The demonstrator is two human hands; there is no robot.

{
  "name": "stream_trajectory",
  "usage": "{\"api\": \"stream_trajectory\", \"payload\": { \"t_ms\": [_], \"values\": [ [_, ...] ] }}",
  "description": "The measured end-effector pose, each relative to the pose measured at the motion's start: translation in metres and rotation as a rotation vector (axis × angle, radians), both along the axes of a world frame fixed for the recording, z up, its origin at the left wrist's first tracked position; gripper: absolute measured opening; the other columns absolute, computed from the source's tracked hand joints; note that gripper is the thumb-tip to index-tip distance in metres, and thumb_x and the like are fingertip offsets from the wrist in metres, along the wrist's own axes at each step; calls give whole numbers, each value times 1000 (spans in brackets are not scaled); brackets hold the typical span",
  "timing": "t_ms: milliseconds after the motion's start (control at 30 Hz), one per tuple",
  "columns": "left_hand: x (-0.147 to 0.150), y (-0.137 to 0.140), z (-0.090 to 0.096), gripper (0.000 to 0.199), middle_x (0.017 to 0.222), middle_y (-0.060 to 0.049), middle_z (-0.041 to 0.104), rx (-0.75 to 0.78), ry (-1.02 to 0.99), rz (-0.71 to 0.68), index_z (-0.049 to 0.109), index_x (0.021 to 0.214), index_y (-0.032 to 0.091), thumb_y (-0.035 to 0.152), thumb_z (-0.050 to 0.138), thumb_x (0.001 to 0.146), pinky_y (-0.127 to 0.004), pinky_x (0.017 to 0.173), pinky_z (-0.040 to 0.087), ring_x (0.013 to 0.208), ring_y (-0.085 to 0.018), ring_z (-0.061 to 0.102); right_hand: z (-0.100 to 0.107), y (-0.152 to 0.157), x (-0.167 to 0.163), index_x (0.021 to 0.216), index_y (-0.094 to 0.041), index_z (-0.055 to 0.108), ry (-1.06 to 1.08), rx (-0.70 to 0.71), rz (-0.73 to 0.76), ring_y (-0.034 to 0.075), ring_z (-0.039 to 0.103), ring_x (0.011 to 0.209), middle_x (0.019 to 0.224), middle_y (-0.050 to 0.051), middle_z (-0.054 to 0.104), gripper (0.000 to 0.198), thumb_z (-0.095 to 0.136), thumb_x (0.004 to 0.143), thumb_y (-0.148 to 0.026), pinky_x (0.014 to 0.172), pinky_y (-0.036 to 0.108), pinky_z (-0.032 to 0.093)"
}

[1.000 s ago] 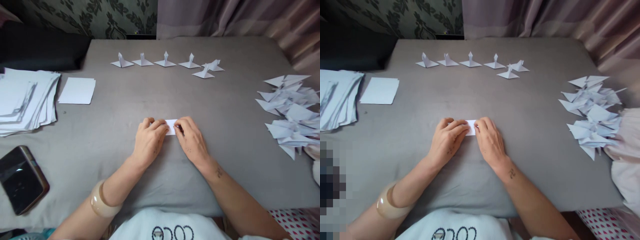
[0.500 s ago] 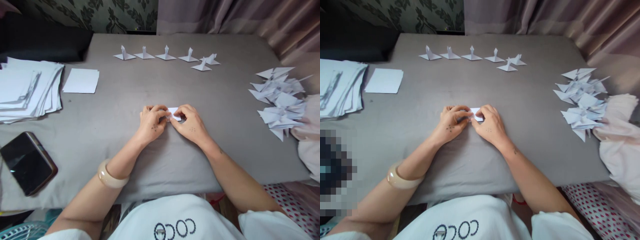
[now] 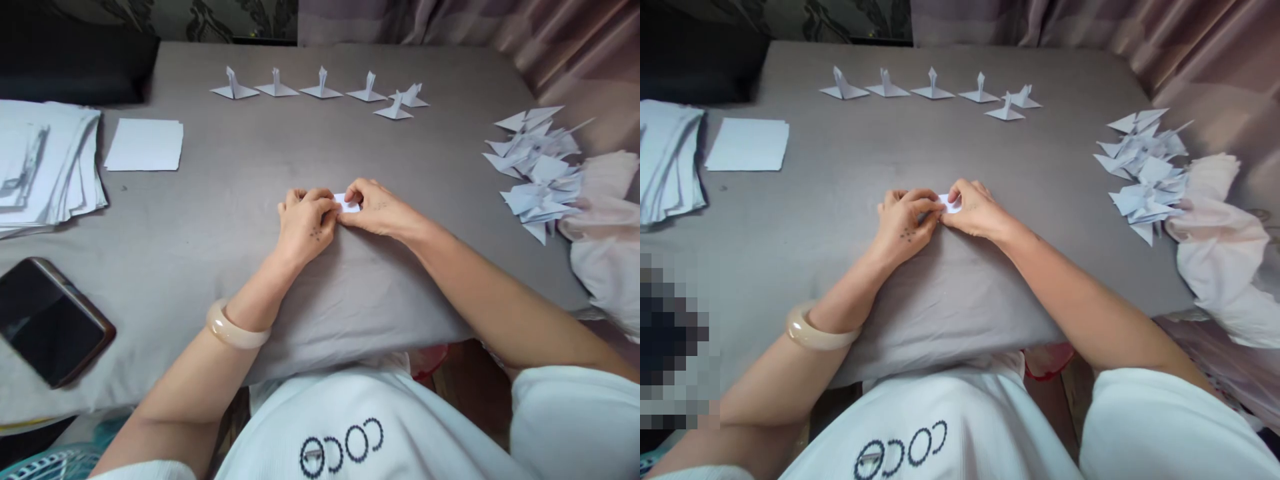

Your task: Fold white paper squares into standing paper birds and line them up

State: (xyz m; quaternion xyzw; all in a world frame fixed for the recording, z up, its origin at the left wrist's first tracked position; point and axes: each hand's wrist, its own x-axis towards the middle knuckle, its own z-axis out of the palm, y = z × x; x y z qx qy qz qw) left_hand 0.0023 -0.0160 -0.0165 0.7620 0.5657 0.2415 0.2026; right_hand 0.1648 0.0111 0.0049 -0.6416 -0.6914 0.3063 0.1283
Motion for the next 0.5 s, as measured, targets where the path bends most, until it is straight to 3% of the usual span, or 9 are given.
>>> {"api": "stream_trajectory", "payload": {
  "t_ms": [233, 500],
  "values": [
    [-1, -2, 2, 23, 124, -1, 64, 30, 77, -30, 73, 101, 29, 28, 52, 89, -46, 83, 31, 110, -32, 44, 13, 8, 4, 91, -23, 55, 29, -189, -25, 11, 43, 62, 78, -2, 52, 34, 72, 62, -25, 54, 25, 32],
    [-2, -2, 2, 21, 123, 0, 65, 49, 86, -37, 73, 98, 30, 29, 53, 90, -46, 83, 30, 111, -32, 44, 10, 19, 25, 84, -23, 55, 49, -246, -42, 10, 45, 57, 79, -2, 54, 31, 71, 58, -15, 51, 26, 34]
  ]
}}
